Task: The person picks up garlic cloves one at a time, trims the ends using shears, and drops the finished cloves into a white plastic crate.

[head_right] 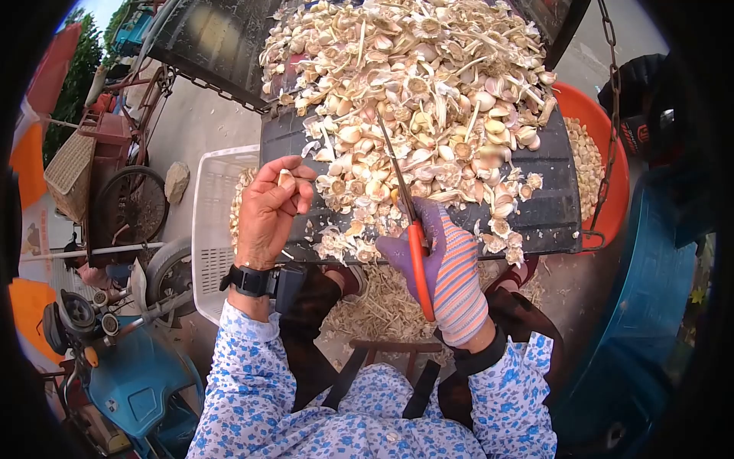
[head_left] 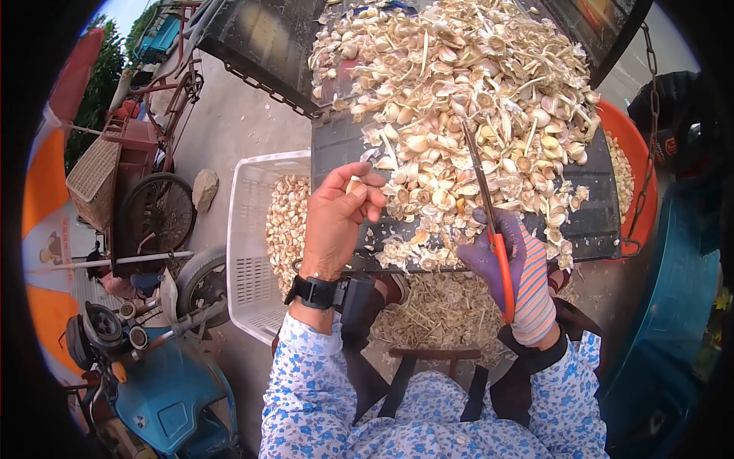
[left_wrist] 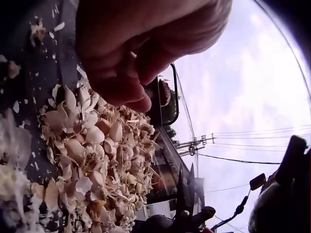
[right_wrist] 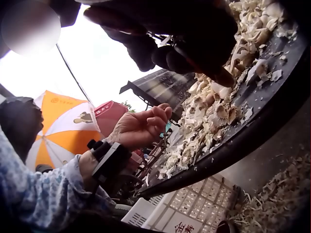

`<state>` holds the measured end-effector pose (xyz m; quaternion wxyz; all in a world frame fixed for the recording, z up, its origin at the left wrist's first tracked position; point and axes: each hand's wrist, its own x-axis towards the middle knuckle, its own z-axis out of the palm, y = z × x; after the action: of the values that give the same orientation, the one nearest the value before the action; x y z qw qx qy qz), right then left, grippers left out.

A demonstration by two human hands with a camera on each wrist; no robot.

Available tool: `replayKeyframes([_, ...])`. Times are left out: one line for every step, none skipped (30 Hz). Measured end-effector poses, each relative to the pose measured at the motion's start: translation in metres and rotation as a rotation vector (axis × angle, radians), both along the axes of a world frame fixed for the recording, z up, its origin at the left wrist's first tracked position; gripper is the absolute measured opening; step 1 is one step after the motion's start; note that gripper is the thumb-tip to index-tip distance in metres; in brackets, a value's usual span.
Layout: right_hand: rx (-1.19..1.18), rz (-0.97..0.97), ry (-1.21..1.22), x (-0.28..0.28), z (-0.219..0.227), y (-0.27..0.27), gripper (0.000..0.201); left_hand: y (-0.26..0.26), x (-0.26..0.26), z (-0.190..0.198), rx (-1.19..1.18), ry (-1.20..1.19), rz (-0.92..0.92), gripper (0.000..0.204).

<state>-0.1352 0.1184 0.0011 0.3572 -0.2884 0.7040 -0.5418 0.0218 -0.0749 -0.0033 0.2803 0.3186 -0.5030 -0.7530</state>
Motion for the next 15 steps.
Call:
replayKeyframes([-0.004, -0.006, -0.007, 0.000, 0.000, 0.000, 0.044, 0.001, 0.002, 0.001, 0.002, -0.021, 0.011, 0.029])
replayKeyframes([-0.008, -0.011, -0.013, 0.001, 0.000, 0.000, 0.043, 0.003, 0.003, 0.004, 0.003, -0.043, 0.022, 0.029])
replayKeyframes([-0.013, -0.016, -0.020, 0.001, 0.001, 0.000, 0.043, 0.003, 0.004, 0.007, 0.004, -0.064, 0.034, 0.029])
replayKeyframes([-0.012, -0.017, -0.049, 0.001, 0.001, 0.000, 0.043, -0.003, 0.012, 0.008, 0.031, 0.057, 0.143, 0.029])
replayKeyframes([-0.010, -0.020, -0.079, 0.000, 0.001, 0.000, 0.043, -0.015, 0.028, 0.007, 0.060, 0.177, 0.250, 0.029])
replayKeyframes([-0.008, -0.027, -0.109, -0.001, 0.002, 0.002, 0.044, -0.027, 0.041, 0.006, 0.090, 0.298, 0.353, 0.029])
replayKeyframes([0.007, -0.023, -0.115, -0.002, 0.004, 0.002, 0.045, -0.037, 0.052, 0.004, 0.135, 0.231, 0.496, 0.031])
replayKeyframes([0.021, -0.016, -0.122, -0.003, 0.010, 0.003, 0.046, -0.047, 0.064, 0.001, 0.179, 0.162, 0.640, 0.033])
replayKeyframes([0.035, -0.008, -0.129, -0.003, 0.014, 0.002, 0.048, -0.049, 0.065, 0.004, 0.222, 0.091, 0.785, 0.035])
replayKeyframes([0.034, -0.007, -0.128, -0.003, 0.015, 0.002, 0.048, -0.047, 0.062, 0.001, 0.140, -0.017, 0.754, 0.031])
replayKeyframes([0.034, -0.006, -0.127, -0.003, 0.016, 0.001, 0.048, -0.042, 0.056, -0.004, 0.060, -0.125, 0.719, 0.028])
replayKeyframes([0.036, -0.004, -0.125, -0.003, 0.015, 0.002, 0.048, -0.035, 0.046, -0.006, -0.020, -0.231, 0.683, 0.025])
replayKeyframes([0.014, -0.013, -0.103, -0.003, 0.012, 0.002, 0.048, -0.030, 0.032, -0.007, -0.132, -0.339, 0.541, 0.021])
replayKeyframes([-0.007, -0.021, -0.080, -0.003, 0.006, 0.002, 0.048, -0.026, 0.013, -0.006, -0.242, -0.443, 0.394, 0.018])
replayKeyframes([-0.027, -0.029, -0.057, -0.003, 0.003, 0.003, 0.048, -0.025, -0.002, -0.009, -0.350, -0.545, 0.244, 0.015])
